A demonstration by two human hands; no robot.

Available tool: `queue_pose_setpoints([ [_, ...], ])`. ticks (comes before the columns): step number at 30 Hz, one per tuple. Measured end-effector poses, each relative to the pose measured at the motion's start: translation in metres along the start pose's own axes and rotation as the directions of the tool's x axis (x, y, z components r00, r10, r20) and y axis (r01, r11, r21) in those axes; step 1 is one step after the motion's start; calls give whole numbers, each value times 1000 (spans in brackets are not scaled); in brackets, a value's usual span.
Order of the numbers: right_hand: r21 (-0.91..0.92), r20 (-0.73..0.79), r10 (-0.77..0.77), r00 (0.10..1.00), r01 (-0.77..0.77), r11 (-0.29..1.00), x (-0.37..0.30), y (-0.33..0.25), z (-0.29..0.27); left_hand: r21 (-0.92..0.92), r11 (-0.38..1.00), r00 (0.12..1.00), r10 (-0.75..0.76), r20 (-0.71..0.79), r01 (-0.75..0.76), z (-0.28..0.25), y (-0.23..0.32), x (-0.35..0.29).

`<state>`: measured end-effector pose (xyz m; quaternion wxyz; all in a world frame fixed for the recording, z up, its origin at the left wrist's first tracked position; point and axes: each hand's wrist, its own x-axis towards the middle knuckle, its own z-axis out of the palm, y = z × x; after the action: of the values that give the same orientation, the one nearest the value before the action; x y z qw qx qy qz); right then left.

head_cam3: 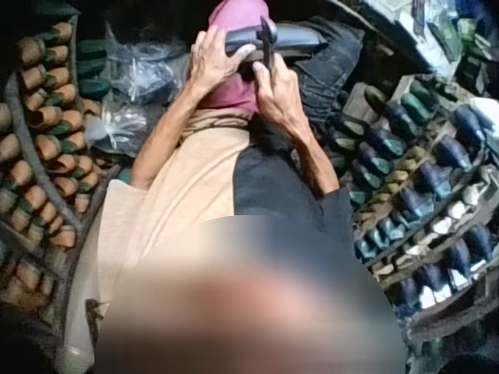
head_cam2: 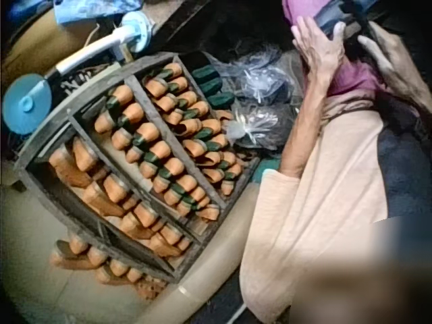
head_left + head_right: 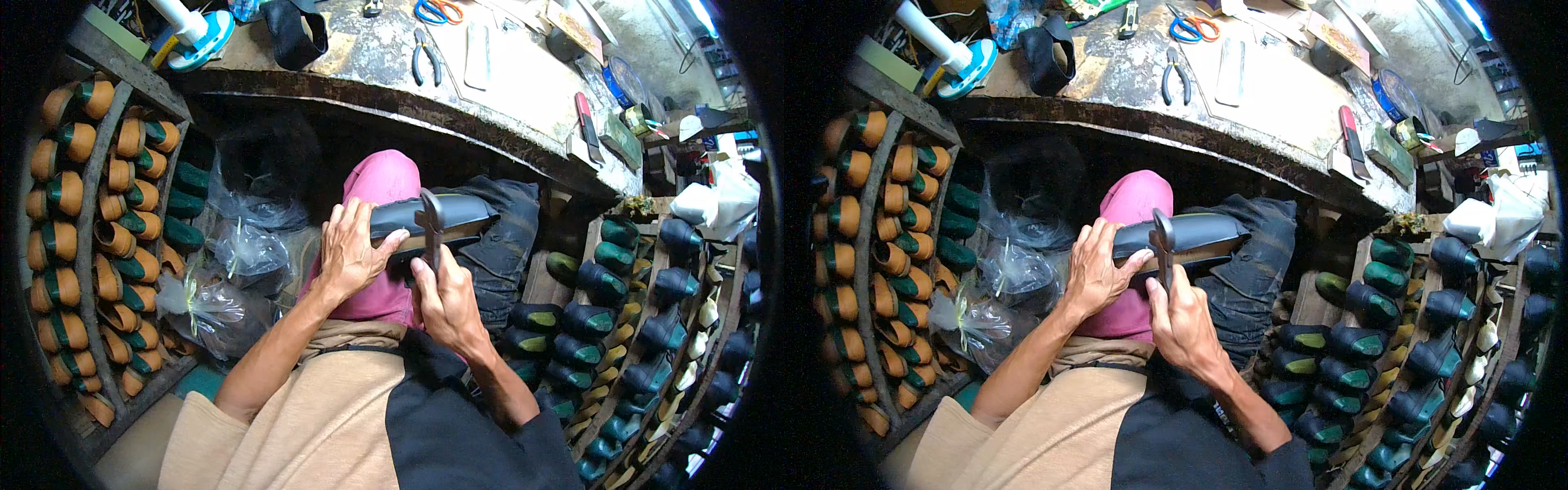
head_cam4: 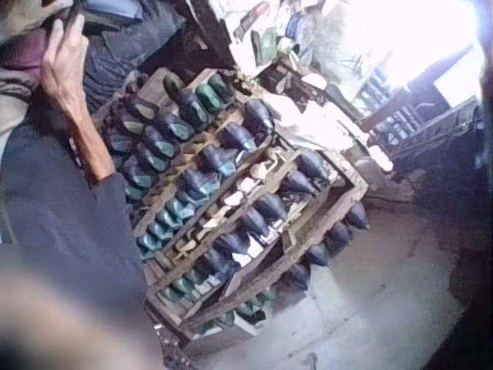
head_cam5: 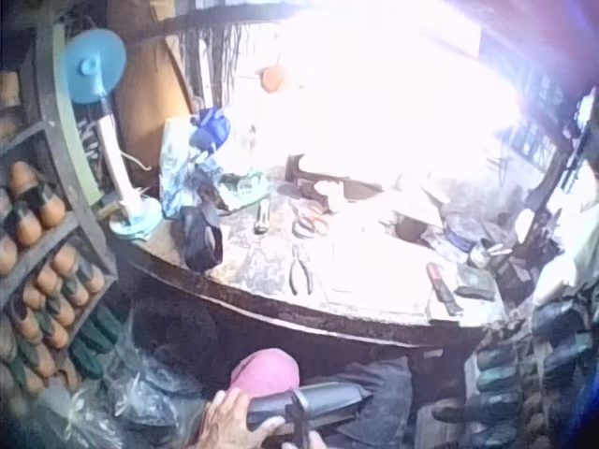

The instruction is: The person secures a black slipper onto a green shoe last and uses a hammer to drive nails along the sole edge. They repeatedly tap the sole and heel area to attach the sole to the upper, then remove the shoe from the last.

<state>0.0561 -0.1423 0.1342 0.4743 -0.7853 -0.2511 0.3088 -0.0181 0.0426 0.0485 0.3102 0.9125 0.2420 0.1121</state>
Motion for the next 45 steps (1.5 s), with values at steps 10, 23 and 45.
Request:
queue_pose_setpoints([
  [10, -42, -51, 15, 999, -17, 999, 15, -9, 16, -9, 996, 995, 92, 49, -92, -7, -7, 1],
  [23, 12, -89, 161, 983, -160, 987, 13, 28, 38, -66, 996, 989, 67, 131, -59, -15, -13, 1],
  [45, -803, -424, -316, 849, -191, 565, 225, 122, -228, -343, 766, 827, 558, -63, -544, -160, 101, 17],
])
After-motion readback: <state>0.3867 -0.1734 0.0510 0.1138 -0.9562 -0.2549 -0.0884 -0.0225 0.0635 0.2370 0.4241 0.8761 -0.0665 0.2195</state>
